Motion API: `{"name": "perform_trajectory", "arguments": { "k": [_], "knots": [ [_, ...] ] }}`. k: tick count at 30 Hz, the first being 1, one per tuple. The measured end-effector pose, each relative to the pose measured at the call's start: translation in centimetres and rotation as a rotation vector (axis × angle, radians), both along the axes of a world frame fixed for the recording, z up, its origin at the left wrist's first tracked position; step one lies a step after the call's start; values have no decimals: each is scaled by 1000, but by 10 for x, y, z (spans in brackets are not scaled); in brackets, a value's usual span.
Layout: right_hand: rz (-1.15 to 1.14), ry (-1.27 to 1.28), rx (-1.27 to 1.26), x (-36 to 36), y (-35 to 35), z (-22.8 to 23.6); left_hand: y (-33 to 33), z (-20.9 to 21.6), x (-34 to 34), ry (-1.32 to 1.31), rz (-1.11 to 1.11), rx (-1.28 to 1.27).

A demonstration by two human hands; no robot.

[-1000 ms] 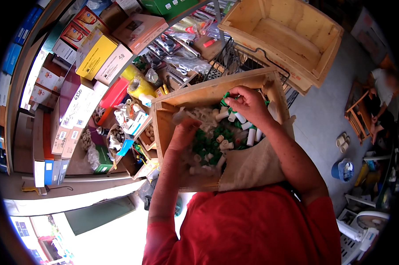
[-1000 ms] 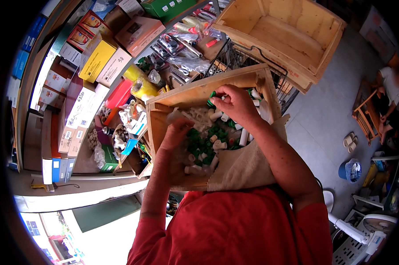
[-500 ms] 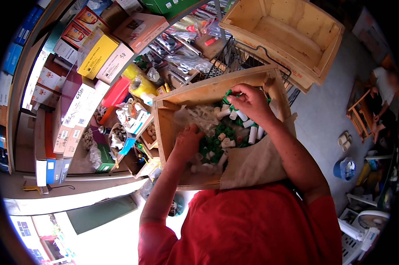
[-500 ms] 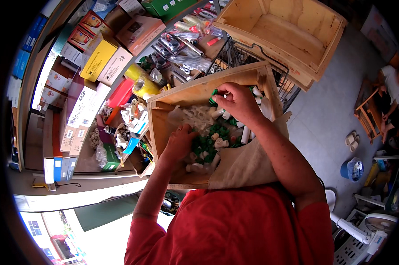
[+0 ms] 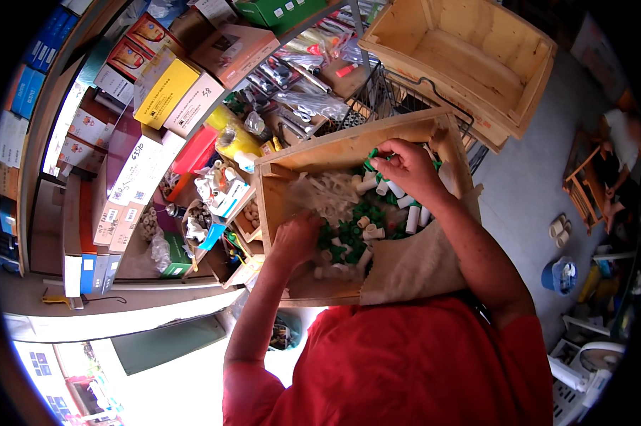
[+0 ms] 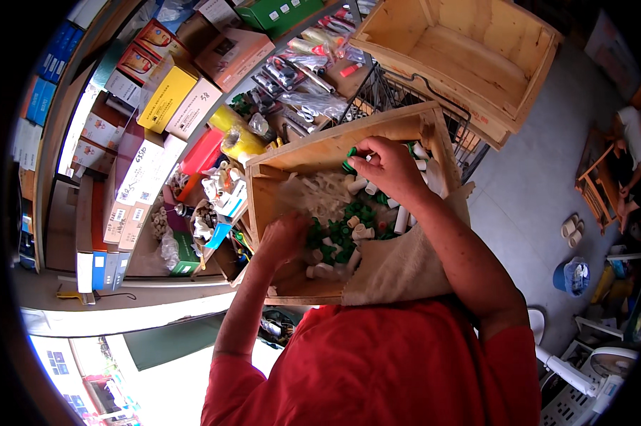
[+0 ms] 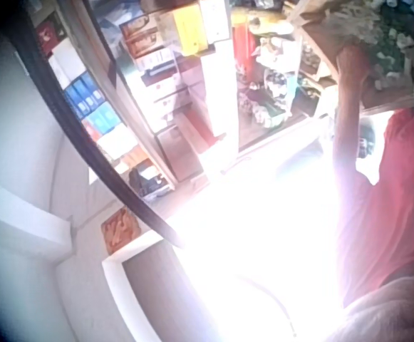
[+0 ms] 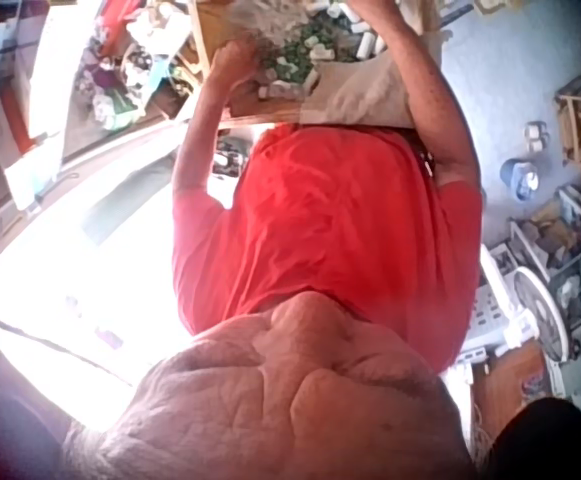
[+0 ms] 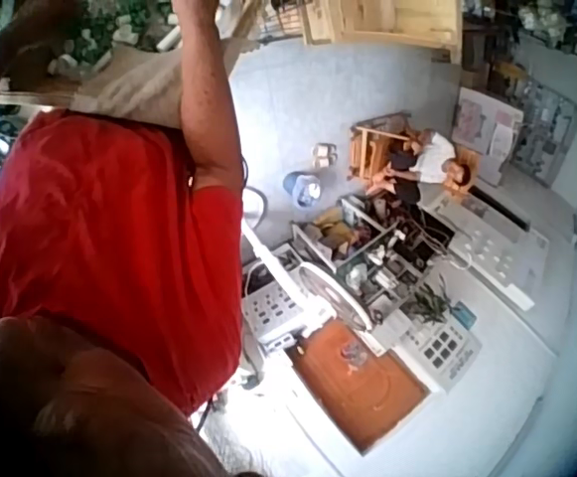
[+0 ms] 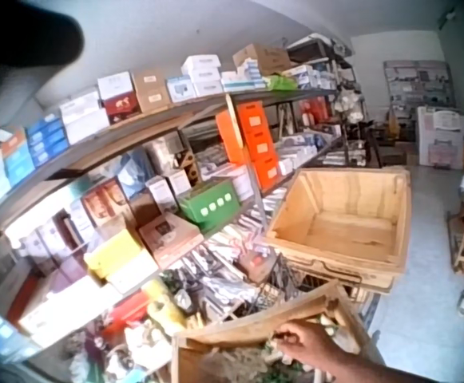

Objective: The person stands at a wooden crate filled with white and green plastic plumbing fittings. They repeatedly pick up a white pipe segment and a green connector, screw them together by hand, and place the assembled unit back into the crate. The process is continuous and repetitive throughout the clip.

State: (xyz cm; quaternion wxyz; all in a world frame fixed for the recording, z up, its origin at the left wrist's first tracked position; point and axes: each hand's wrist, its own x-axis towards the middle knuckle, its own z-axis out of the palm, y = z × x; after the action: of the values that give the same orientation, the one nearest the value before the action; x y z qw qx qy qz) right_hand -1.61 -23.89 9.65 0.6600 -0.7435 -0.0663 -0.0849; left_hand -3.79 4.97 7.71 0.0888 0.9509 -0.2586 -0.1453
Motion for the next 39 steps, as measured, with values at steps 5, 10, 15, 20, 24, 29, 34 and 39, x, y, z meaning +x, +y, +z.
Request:
{"name": "perform_trajectory", "arguments": {
  "k": [5,10,15,20,24,29,34,39],
  "knots": [
    [12,34,23,2,-2,-2,-8,-1,15,-123,-41,-175],
    [17,47,52,2,0,-3,-29,41,37,-161,-52,-285],
    [-11,5,-46,4,-4,-8,-24,134,84,-186,58,-468],
    [-12,62,-55,-1,-2,5,70,263,162,-441,281,-416],
    [27,56,-56,1,0,5,123,351,159,-731,283,-325],
    [-36,59,-73,0,-6,10,66,217,133,-302,115,-491],
    [4,21,-3,0,-2,6,-21,34,12,282,-32,-449],
    [9,45,-21,2,-3,6,-55,-32,-28,408,-155,-214]
  ]
}}
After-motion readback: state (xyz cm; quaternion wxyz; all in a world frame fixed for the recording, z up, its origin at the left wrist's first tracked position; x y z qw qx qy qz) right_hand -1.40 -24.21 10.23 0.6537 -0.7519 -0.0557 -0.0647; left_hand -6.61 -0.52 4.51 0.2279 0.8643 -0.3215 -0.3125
